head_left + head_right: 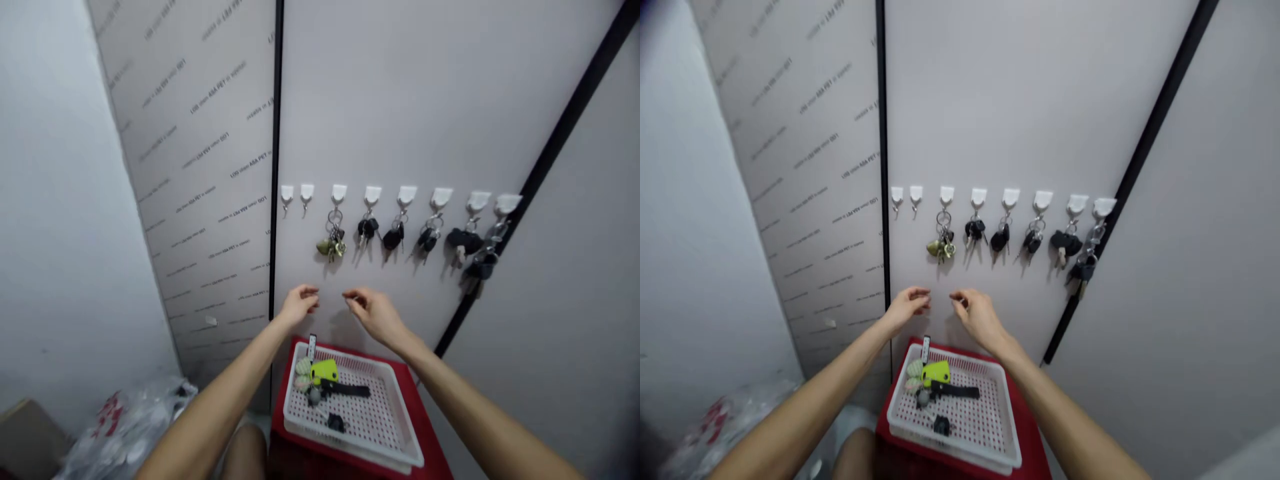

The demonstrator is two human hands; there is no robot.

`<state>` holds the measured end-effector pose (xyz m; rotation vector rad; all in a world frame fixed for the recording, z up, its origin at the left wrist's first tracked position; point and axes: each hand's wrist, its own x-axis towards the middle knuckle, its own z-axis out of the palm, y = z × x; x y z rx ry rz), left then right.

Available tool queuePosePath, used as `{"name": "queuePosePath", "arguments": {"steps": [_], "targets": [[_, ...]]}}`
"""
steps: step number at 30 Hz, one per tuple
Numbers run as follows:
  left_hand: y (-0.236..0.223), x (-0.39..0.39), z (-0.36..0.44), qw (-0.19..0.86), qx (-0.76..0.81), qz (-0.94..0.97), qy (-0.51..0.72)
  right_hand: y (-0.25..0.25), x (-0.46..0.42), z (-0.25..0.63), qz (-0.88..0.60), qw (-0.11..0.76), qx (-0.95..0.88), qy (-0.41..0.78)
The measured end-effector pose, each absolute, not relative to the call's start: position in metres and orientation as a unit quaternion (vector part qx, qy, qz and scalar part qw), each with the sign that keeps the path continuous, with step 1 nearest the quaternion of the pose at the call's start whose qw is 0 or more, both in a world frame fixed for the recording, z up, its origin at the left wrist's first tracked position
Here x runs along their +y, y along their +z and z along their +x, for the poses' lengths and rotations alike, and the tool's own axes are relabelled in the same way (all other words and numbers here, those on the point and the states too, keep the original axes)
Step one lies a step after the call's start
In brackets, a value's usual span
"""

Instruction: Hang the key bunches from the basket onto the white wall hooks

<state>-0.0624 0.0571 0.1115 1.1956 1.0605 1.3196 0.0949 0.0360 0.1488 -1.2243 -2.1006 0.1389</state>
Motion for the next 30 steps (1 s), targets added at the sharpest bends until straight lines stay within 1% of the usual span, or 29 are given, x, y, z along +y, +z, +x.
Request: {"name": "queuePosePath", "arguments": {"steps": [3, 5, 7, 12, 15, 18, 21, 23, 25, 27, 30], "targets": [[0.063, 0.039, -0.052, 0.507, 0.47, 0.53, 0.491, 0.08, 0.026, 0.108, -0.503, 0.253, -0.814, 0.143], [0.036, 0.028, -0.045, 0.482, 0.481, 0.579, 0.449, 0.045, 0.018, 0.114, -0.524, 0.199, -0.812, 0.16], [0.017, 0.019, -0.042, 0.436, 0.489, 0.637, 0.406, 0.021, 0.011, 0.118, -0.536, 0.17, -0.811, 0.16], [-0.004, 0.01, -0.043, 0.281, 0.489, 0.76, 0.323, -0.001, 0.005, 0.119, -0.536, 0.139, -0.825, 0.117], [-0.005, 0.008, -0.044, 0.226, 0.465, 0.805, 0.291, -0.004, 0.006, 0.12, -0.536, 0.113, -0.831, 0.097], [-0.003, 0.006, -0.042, 0.181, 0.451, 0.838, 0.25, -0.006, 0.007, 0.121, -0.545, 0.105, -0.826, 0.097], [0.001, 0.004, -0.039, 0.15, 0.459, 0.854, 0.193, -0.002, 0.009, 0.122, -0.538, 0.125, -0.823, 0.131], [0.002, 0.004, -0.037, 0.138, 0.466, 0.858, 0.165, 0.004, 0.012, 0.122, -0.527, 0.16, -0.817, 0.168], [0.003, 0.004, -0.037, 0.143, 0.463, 0.858, 0.171, 0.014, 0.014, 0.122, -0.524, 0.204, -0.795, 0.229], [0.003, 0.006, -0.039, 0.181, 0.459, 0.843, 0.211, 0.025, 0.015, 0.122, -0.52, 0.252, -0.751, 0.321], [0.004, 0.008, -0.042, 0.289, 0.459, 0.784, 0.302, 0.041, 0.016, 0.122, -0.474, 0.327, -0.659, 0.484]]}}
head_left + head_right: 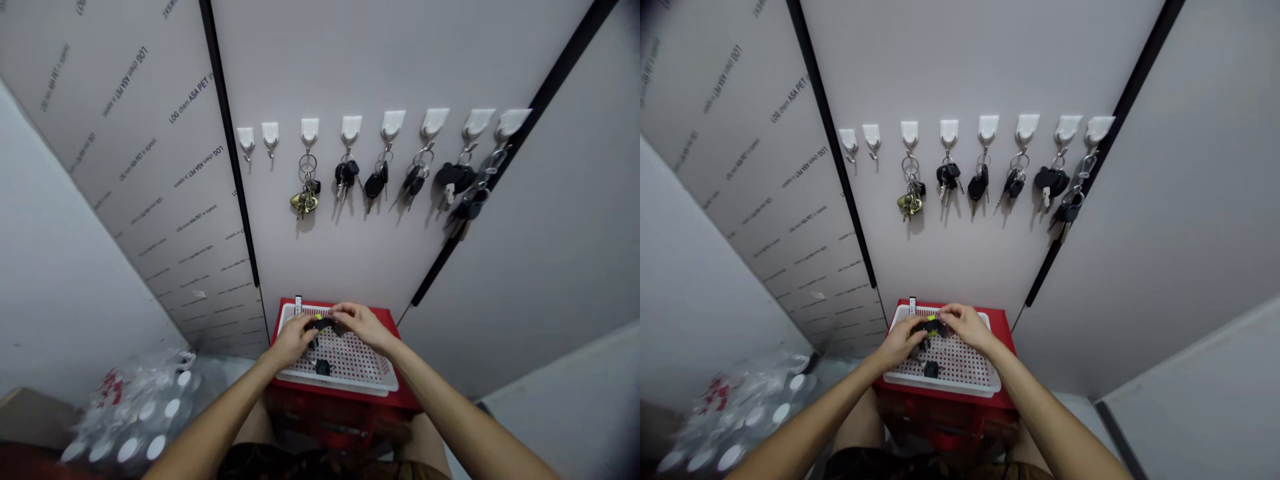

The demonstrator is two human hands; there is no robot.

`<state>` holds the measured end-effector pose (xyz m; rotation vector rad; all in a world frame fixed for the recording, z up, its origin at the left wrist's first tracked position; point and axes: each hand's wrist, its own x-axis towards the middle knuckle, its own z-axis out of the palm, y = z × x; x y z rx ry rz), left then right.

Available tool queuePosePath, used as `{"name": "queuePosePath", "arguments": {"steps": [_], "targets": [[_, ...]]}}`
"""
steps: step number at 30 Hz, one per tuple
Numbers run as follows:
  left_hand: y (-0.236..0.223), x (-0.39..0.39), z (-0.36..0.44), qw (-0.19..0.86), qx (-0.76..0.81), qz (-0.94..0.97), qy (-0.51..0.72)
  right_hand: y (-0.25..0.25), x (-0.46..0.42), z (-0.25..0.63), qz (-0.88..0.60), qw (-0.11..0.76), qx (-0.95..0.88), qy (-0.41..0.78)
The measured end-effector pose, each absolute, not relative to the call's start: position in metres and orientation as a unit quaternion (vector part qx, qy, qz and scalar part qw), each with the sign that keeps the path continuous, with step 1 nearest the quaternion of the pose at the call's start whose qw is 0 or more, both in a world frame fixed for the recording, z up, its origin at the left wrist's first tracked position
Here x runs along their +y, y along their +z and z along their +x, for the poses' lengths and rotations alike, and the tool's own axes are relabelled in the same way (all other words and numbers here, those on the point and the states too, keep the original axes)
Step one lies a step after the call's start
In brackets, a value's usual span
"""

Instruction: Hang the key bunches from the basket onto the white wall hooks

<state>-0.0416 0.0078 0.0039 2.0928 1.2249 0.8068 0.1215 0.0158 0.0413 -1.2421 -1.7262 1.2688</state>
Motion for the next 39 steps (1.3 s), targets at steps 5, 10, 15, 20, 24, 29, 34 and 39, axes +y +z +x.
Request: {"name": "queuePosePath", "arguments": {"steps": [5, 10, 15, 20, 24, 29, 34, 39], "targets": [[0.013, 0.007, -0.041, 0.431, 0.437, 0.682, 0.398, 0.056, 0.018, 0.111, -0.427, 0.388, -0.634, 0.515], [0.034, 0.005, -0.039, 0.453, 0.406, 0.664, 0.435, 0.068, 0.024, 0.095, -0.435, 0.388, -0.68, 0.445], [0.054, 0.003, -0.04, 0.466, 0.371, 0.655, 0.466, 0.091, 0.026, 0.085, -0.43, 0.394, -0.711, 0.393], [0.079, 0.007, -0.036, 0.483, 0.363, 0.596, 0.529, 0.127, 0.026, 0.076, -0.44, 0.448, -0.67, 0.396], [0.109, 0.009, -0.029, 0.539, 0.341, 0.522, 0.566, 0.159, 0.021, 0.071, -0.425, 0.502, -0.647, 0.386], [0.138, 0.014, -0.032, 0.576, 0.278, 0.465, 0.612, 0.189, 0.024, 0.061, -0.362, 0.569, -0.629, 0.386], [0.166, 0.031, -0.046, 0.556, 0.237, 0.444, 0.661, 0.217, 0.044, 0.037, -0.312, 0.61, -0.647, 0.336], [0.189, 0.051, -0.061, 0.513, 0.239, 0.426, 0.706, 0.243, 0.064, 0.011, -0.344, 0.604, -0.671, 0.257]]}}
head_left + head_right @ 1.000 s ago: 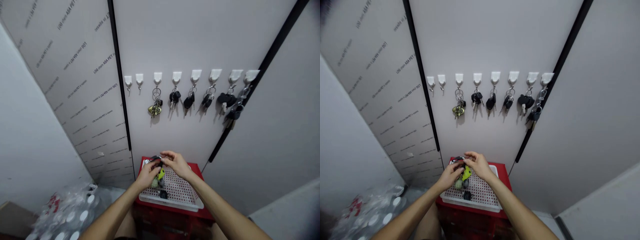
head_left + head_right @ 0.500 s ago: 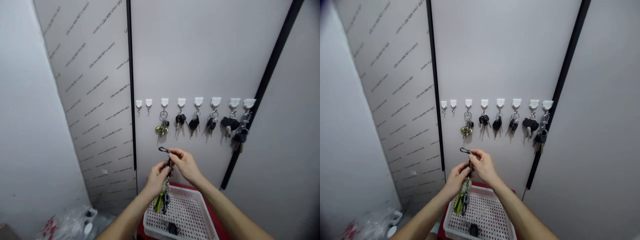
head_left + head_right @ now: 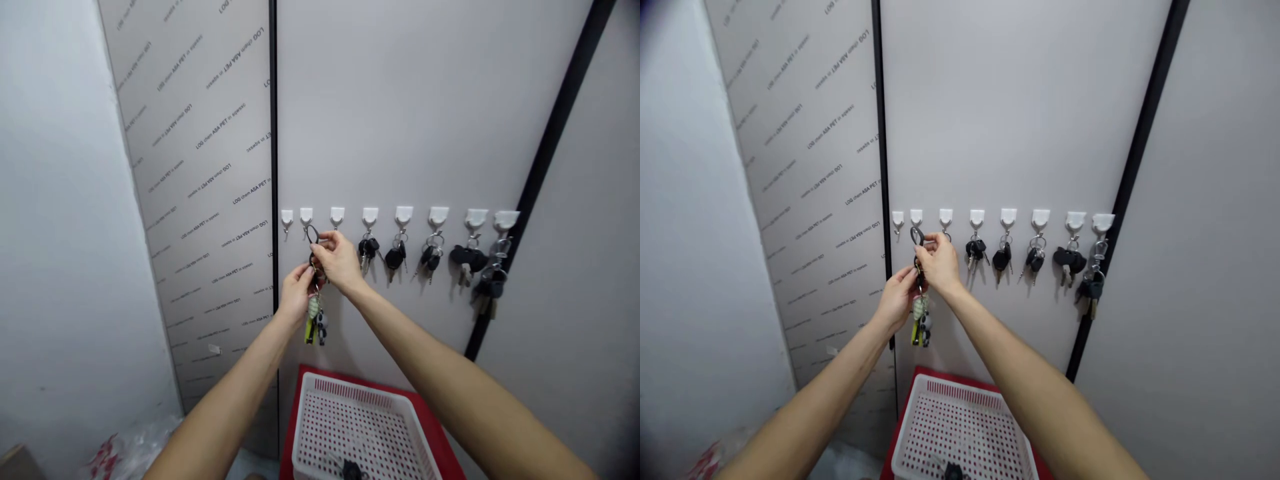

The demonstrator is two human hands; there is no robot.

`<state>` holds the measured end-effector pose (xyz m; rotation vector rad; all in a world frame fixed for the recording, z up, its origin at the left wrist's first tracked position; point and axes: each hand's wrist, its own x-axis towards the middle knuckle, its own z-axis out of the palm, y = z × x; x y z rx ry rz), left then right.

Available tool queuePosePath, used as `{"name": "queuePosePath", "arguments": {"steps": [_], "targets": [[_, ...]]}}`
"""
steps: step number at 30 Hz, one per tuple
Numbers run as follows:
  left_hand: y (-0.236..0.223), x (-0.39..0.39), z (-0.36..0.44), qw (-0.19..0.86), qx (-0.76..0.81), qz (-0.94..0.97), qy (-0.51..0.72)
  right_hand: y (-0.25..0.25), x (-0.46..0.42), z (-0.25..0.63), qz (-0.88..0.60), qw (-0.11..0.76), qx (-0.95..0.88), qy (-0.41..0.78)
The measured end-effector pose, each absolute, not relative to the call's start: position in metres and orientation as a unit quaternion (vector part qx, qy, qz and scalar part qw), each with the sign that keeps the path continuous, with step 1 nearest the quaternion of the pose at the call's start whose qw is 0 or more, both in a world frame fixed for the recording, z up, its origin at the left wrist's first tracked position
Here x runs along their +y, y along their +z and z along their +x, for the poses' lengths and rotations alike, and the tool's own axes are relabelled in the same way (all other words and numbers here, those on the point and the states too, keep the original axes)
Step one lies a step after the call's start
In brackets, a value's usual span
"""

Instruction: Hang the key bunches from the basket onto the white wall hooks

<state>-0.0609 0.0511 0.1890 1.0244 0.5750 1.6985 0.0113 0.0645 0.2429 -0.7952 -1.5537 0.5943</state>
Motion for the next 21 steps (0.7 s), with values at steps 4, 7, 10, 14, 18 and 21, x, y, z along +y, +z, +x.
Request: {"name": "queuePosePath", "arguments": {"steps": [4, 7, 10, 14, 18, 21], "targets": [[0.197, 0.063, -0.072, 0.494, 0.255, 0.419, 0.718, 0.251, 0.079, -0.003, -0.384, 0.592, -0.683, 0.189], [0.196, 0.071, -0.077, 0.502, 0.246, 0.424, 0.712, 0.249, 0.091, -0.009, -0.409, 0.588, -0.681, 0.15], [0.19, 0.076, -0.079, 0.517, 0.263, 0.436, 0.688, 0.241, 0.099, -0.01, -0.437, 0.577, -0.678, 0.13], [0.185, 0.076, -0.081, 0.502, 0.293, 0.436, 0.687, 0.232, 0.097, -0.009, -0.421, 0.576, -0.691, 0.12], [0.194, 0.072, -0.083, 0.478, 0.288, 0.445, 0.7, 0.235, 0.091, -0.009, -0.36, 0.613, -0.695, 0.11], [0.201, 0.072, -0.083, 0.472, 0.291, 0.459, 0.694, 0.241, 0.094, -0.009, -0.384, 0.623, -0.67, 0.126]]}}
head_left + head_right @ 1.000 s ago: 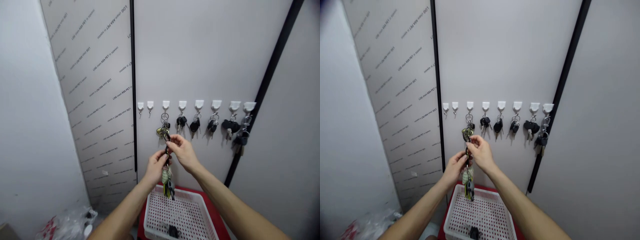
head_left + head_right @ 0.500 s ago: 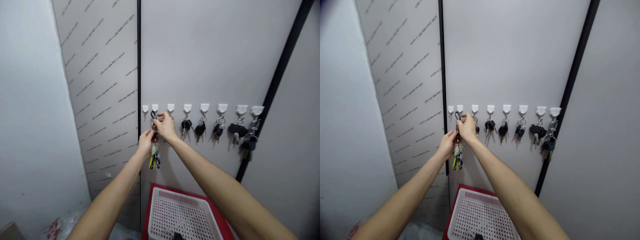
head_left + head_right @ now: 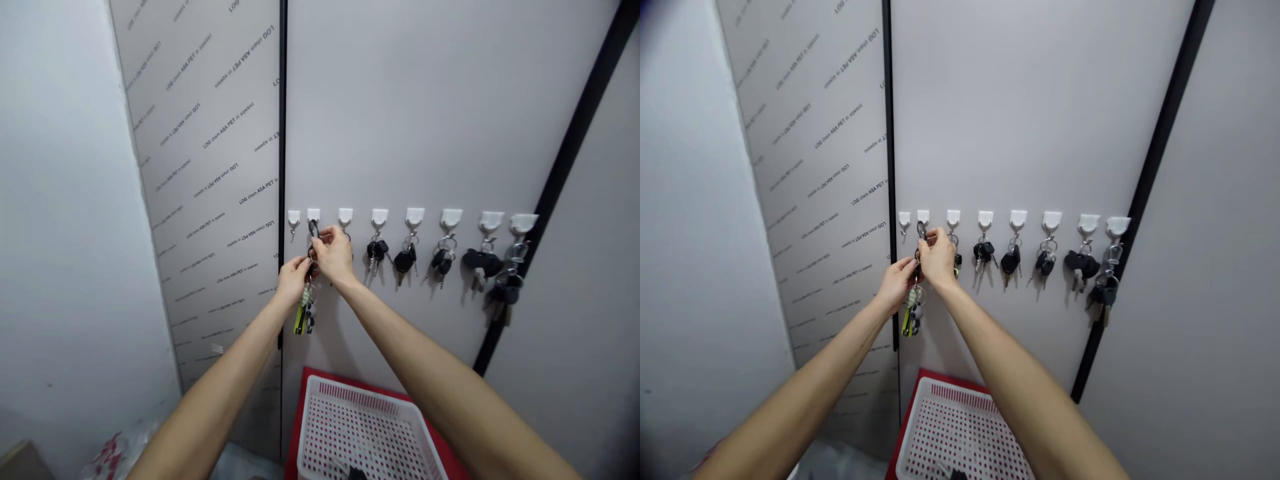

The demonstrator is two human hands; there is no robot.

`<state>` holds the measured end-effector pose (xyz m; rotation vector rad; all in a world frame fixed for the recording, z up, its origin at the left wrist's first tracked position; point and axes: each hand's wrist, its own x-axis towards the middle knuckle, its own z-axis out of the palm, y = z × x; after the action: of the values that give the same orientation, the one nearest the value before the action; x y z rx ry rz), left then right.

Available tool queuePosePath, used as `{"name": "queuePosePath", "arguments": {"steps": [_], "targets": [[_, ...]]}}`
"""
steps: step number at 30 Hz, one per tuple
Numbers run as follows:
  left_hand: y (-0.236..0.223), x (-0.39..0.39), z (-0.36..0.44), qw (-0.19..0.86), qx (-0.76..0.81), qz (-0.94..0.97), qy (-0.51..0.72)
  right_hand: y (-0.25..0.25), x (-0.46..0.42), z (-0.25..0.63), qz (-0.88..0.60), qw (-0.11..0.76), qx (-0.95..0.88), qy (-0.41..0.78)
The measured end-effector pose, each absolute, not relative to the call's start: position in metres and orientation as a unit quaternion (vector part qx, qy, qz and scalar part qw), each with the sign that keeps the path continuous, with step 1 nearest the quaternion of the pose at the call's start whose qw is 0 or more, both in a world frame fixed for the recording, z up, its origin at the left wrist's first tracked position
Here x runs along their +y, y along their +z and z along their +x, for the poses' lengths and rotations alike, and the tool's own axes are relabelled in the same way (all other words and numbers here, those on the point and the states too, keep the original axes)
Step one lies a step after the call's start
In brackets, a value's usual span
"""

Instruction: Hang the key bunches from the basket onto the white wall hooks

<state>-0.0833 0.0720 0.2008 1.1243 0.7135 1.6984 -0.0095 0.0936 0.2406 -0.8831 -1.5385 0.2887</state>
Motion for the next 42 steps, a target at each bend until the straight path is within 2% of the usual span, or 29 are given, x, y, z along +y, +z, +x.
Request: {"name": "queuePosePath", "arguments": {"steps": [5, 8, 13, 17, 20, 25, 28, 31, 34, 38, 42], "targets": [[0.191, 0.077, -0.083, 0.506, 0.312, 0.468, 0.654, 0.239, 0.104, -0.008, -0.442, 0.555, -0.689, 0.152], [0.185, 0.079, -0.084, 0.477, 0.329, 0.471, 0.666, 0.234, 0.1, -0.006, -0.441, 0.54, -0.704, 0.132], [0.174, 0.078, -0.088, 0.31, 0.398, 0.504, 0.701, 0.219, 0.077, 0.003, -0.413, 0.544, -0.726, 0.079], [0.14, 0.057, -0.089, 0.151, 0.437, 0.574, 0.676, 0.182, 0.055, 0.023, -0.4, 0.503, -0.762, 0.08], [0.099, 0.031, -0.084, 0.089, 0.469, 0.635, 0.607, 0.135, 0.042, 0.048, -0.422, 0.394, -0.804, 0.143], [0.03, 0.0, -0.069, 0.203, 0.499, 0.76, 0.364, 0.054, 0.025, 0.094, -0.448, 0.096, -0.847, 0.271], [0.011, -0.006, -0.059, 0.216, 0.47, 0.832, 0.202, 0.023, 0.014, 0.108, -0.457, 0.017, -0.84, 0.293], [0.01, -0.007, -0.05, 0.176, 0.47, 0.861, 0.084, 0.01, 0.005, 0.108, -0.45, 0.021, -0.85, 0.274], [0.012, -0.005, -0.044, 0.164, 0.463, 0.87, 0.032, 0.008, 0.002, 0.104, -0.438, 0.036, -0.857, 0.27], [0.008, -0.003, -0.041, 0.183, 0.481, 0.856, 0.053, 0.006, 0.007, 0.103, -0.465, 0.094, -0.833, 0.286], [-0.002, 0.002, -0.038, 0.264, 0.476, 0.825, 0.151, 0.003, 0.014, 0.106, -0.485, 0.176, -0.786, 0.34]]}}
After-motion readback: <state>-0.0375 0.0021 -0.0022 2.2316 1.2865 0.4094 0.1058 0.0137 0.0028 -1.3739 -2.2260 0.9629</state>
